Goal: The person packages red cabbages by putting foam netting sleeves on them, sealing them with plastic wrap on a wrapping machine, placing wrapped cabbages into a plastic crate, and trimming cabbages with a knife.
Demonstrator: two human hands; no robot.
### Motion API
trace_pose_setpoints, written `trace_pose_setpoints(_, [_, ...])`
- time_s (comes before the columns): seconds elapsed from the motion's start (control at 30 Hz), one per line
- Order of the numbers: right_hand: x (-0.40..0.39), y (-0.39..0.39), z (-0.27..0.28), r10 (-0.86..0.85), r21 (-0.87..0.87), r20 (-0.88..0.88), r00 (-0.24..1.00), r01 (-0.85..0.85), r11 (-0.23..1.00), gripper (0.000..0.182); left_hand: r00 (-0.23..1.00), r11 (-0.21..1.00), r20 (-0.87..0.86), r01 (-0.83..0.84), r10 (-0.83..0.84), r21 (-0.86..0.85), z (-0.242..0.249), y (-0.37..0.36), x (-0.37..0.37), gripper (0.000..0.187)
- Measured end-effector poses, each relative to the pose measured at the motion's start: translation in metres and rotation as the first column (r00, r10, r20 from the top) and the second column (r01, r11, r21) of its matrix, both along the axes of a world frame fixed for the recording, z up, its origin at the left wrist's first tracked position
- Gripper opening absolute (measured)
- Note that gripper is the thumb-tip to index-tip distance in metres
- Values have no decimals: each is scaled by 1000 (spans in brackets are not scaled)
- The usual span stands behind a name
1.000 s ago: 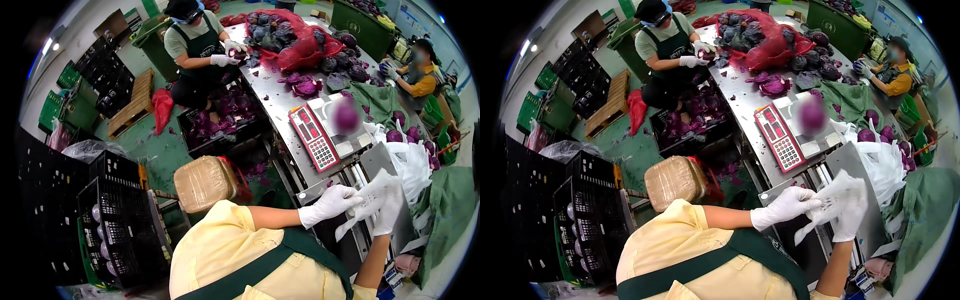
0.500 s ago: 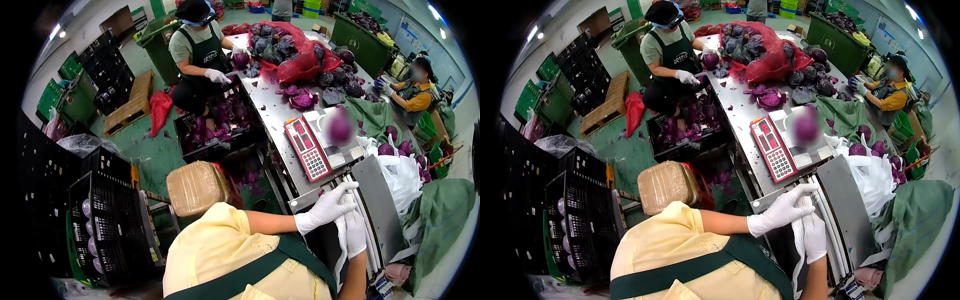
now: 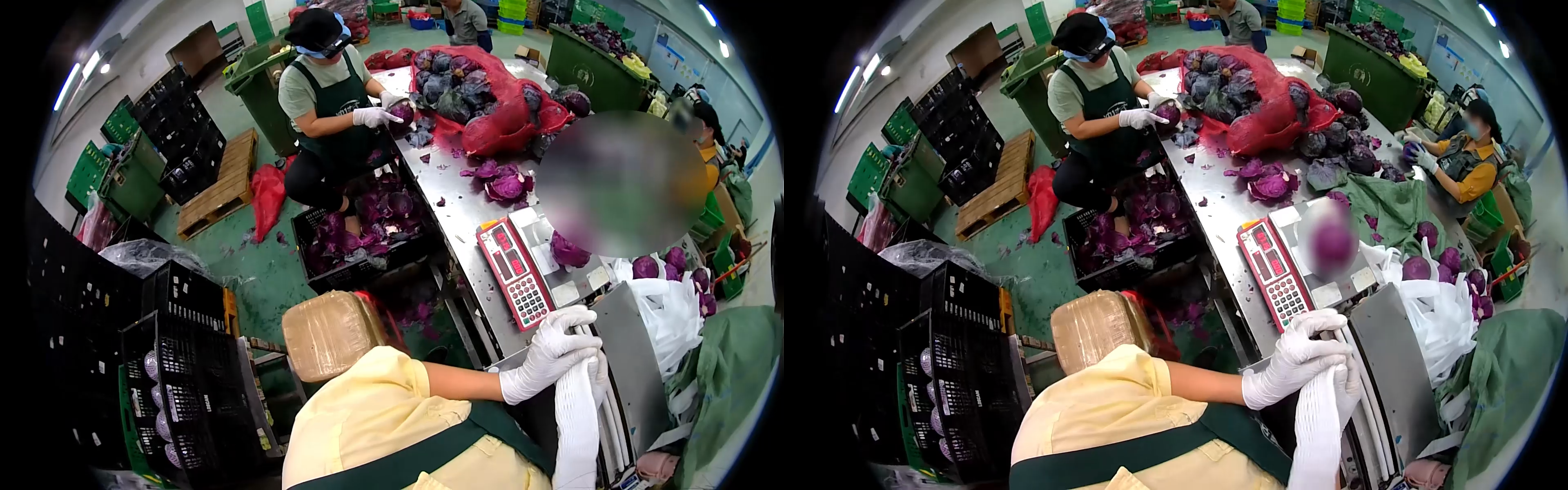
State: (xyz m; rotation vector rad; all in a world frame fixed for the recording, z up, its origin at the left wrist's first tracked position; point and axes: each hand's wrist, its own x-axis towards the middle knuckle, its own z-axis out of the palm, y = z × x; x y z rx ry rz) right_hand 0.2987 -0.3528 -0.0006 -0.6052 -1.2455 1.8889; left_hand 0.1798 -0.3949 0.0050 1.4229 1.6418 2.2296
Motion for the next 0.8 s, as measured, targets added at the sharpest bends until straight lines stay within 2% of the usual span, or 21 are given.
trace_pose_setpoints(0.07, [-10, 9, -4, 30, -30, -74, 997, -32, 999, 28, 998, 998, -27, -54, 55, 40, -5, 11, -14, 13])
trace_pose_setpoints(0.1, [-17, 15, -5, -79, 18, -12, 997, 80, 997, 27, 942, 983, 303, 173, -147, -60, -12, 18, -20, 11])
trace_pose_setpoints(0.13, [-23, 20, -7, -194, 72, 43, 980, 191, 979, 25, 740, 908, 610, 412, -283, -79, -17, 25, -26, 14])
trace_pose_setpoints(0.17, [-21, 29, -10, -214, 211, 154, 965, 180, 961, 21, 587, 873, 742, 487, -323, -5, -22, 37, -34, 23])
trace_pose_setpoints(0.2, [-16, 50, -15, -230, 273, 213, 950, 168, 947, 19, 275, 788, 879, 593, -390, 165, -32, 49, -40, 25])
trace_pose_setpoints(0.23, [-11, 71, -20, -250, 334, 270, 930, 152, 930, 17, 166, 683, 882, 699, -442, 211, -35, 54, -48, 28])
trace_pose_setpoints(0.27, [2, 96, -25, -281, 578, 507, 815, -80, 812, 24, 29, 543, 880, 796, -475, 267, -37, 54, -56, 32])
trace_pose_setpoints(0.3, [-23, 99, 8, -54, 28, 334, 941, 47, 998, 32, -110, 316, 856, 899, -505, 302, -24, 44, -76, 43])
trace_pose_setpoints(0.33, [-47, 102, 40, -168, -546, 80, 983, 184, 817, 39, -109, 97, 881, 980, -460, 172, -37, 52, -89, 51])
trace_pose_setpoints(0.37, [-54, 125, 38, -243, -547, 109, 964, 262, 795, 39, 10, 8, 905, 1000, -425, -8, -2, 47, -119, 30])
trace_pose_setpoints(0.4, [-51, 149, 27, -57, -335, 275, 960, 152, 930, 34, 228, 93, 863, 973, -450, -209, -29, 60, -129, 27])
trace_pose_setpoints(0.43, [-47, 174, 18, 97, -155, 477, 874, -25, 988, 32, 254, 177, 864, 965, -435, -194, -38, 76, -155, 20])
trace_pose_setpoints(0.5, [-71, 214, 14, 37, 310, 824, 566, -503, 807, 44, 820, 570, 510, 556, -258, -605, -91, 140, -204, 17])
trace_pose_setpoints(0.53, [-81, 236, 10, -192, 420, 904, 381, -711, 564, 43, 839, 738, 499, 475, -216, -479, -102, 169, -231, 20])
trace_pose_setpoints(0.57, [-94, 259, 3, -199, 411, 904, 379, -639, 650, 43, 898, 789, 431, 324, -83, -523, -101, 194, -254, 24])
trace_pose_setpoints(0.6, [-106, 288, -14, -184, 390, 895, 407, -513, 765, 43, 995, 769, 21, -60, 95, -637, -113, 223, -277, 28])
trace_pose_setpoints(0.63, [-118, 316, -31, -183, 365, 875, 448, -364, 857, 43, 997, 805, 13, -57, 80, -591, -99, 241, -285, 29])
trace_pose_setpoints(0.67, [-137, 349, -51, -168, 302, 831, 530, -175, 937, 44, 982, 694, -150, -190, 118, -694, -103, 261, -299, 29])
trace_pose_setpoints(0.7, [-154, 369, -56, -176, 307, 830, 529, -169, 937, 44, 952, 616, -295, -284, 87, -735, -111, 279, -305, 29])
trace_pose_setpoints(0.77, [-183, 392, -63, -557, 362, 825, -99, -664, 655, 41, 858, 495, -505, -398, -97, -772, -148, 308, -317, 30])
trace_pose_setpoints(0.8, [-184, 390, -87, -382, 415, 910, 162, -342, 843, 40, 801, 534, -566, -399, -193, -746, -163, 312, -310, 27])
